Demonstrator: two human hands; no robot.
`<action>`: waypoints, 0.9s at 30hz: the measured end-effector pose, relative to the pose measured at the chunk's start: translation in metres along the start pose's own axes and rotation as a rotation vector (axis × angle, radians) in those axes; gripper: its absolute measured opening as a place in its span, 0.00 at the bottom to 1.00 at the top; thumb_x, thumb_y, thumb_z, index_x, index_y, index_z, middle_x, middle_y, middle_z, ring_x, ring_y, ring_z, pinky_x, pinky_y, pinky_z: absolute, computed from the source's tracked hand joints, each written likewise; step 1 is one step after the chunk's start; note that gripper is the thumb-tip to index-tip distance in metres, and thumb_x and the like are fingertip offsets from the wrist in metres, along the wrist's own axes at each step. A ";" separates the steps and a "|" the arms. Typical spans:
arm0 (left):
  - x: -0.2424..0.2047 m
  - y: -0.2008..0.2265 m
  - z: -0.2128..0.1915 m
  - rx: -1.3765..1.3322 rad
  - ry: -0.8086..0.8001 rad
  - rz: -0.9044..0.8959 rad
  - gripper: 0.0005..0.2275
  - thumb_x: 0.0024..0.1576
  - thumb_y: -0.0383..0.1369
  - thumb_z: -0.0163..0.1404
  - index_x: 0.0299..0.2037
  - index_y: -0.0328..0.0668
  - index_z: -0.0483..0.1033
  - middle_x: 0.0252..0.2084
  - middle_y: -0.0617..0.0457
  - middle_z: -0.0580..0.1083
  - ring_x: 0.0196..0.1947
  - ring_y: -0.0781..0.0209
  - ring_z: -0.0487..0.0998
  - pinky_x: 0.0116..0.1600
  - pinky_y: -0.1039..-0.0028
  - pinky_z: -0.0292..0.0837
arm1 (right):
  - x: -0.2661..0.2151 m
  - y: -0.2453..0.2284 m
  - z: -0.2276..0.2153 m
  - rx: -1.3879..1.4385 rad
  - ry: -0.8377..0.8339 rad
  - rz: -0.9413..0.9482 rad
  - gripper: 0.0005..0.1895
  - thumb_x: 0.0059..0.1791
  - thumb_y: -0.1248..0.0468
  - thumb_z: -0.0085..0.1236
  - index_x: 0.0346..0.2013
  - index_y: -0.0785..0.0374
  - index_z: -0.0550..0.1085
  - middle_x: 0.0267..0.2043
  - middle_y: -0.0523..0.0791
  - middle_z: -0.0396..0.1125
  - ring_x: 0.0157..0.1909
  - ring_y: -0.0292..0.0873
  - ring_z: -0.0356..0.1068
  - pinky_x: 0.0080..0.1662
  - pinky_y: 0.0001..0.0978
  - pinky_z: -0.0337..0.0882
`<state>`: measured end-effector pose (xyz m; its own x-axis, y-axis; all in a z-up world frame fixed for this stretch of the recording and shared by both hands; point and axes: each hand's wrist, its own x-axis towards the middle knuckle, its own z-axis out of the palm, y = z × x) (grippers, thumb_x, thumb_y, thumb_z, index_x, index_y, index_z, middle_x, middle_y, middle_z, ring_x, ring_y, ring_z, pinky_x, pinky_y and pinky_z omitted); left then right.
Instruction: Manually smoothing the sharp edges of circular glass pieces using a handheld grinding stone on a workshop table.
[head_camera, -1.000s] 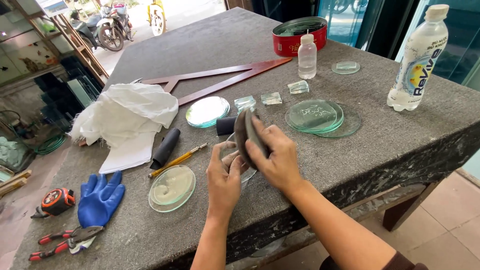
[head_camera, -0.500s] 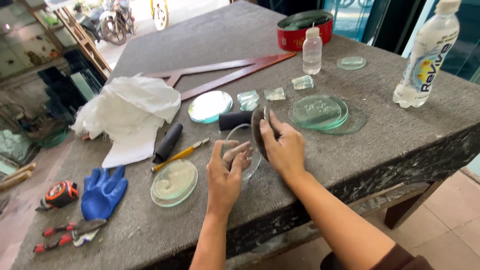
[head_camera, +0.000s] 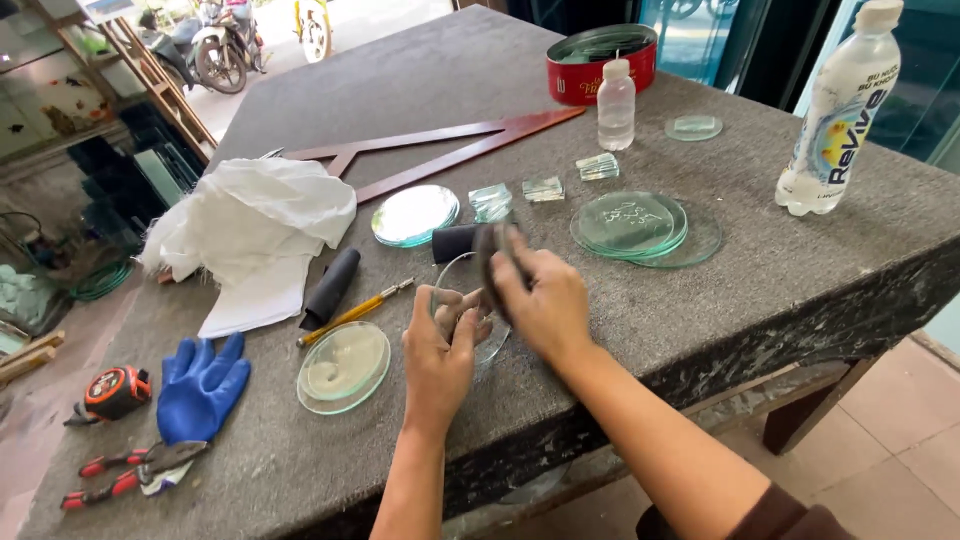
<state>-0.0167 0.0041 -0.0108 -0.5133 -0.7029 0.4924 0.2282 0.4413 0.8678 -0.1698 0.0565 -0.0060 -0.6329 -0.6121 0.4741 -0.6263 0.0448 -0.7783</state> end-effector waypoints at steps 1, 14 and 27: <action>0.000 0.000 -0.001 0.000 -0.009 0.015 0.07 0.67 0.22 0.51 0.46 0.41 0.65 0.53 0.34 0.86 0.55 0.53 0.91 0.53 0.65 0.95 | -0.002 0.000 -0.002 0.002 0.016 -0.006 0.37 0.58 0.36 0.39 0.67 0.55 0.80 0.41 0.49 0.78 0.38 0.45 0.74 0.37 0.40 0.75; 0.002 0.003 0.000 0.132 -0.022 0.061 0.05 0.68 0.25 0.51 0.50 0.42 0.70 0.46 0.41 0.88 0.46 0.55 0.93 0.52 0.67 0.94 | -0.009 -0.015 -0.016 0.059 0.024 -0.271 0.28 0.58 0.40 0.49 0.59 0.54 0.82 0.32 0.46 0.71 0.33 0.44 0.71 0.37 0.43 0.69; -0.006 0.015 0.006 0.186 -0.027 0.089 0.06 0.67 0.20 0.49 0.51 0.35 0.72 0.50 0.23 0.84 0.49 0.29 0.90 0.46 0.50 0.94 | 0.001 0.011 -0.011 0.113 0.251 -0.336 0.27 0.55 0.46 0.62 0.62 0.58 0.84 0.34 0.58 0.78 0.38 0.65 0.80 0.40 0.52 0.77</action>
<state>-0.0151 0.0185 -0.0009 -0.5208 -0.6419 0.5628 0.1183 0.5986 0.7923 -0.1823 0.0649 -0.0096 -0.5019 -0.3666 0.7834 -0.7717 -0.2192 -0.5970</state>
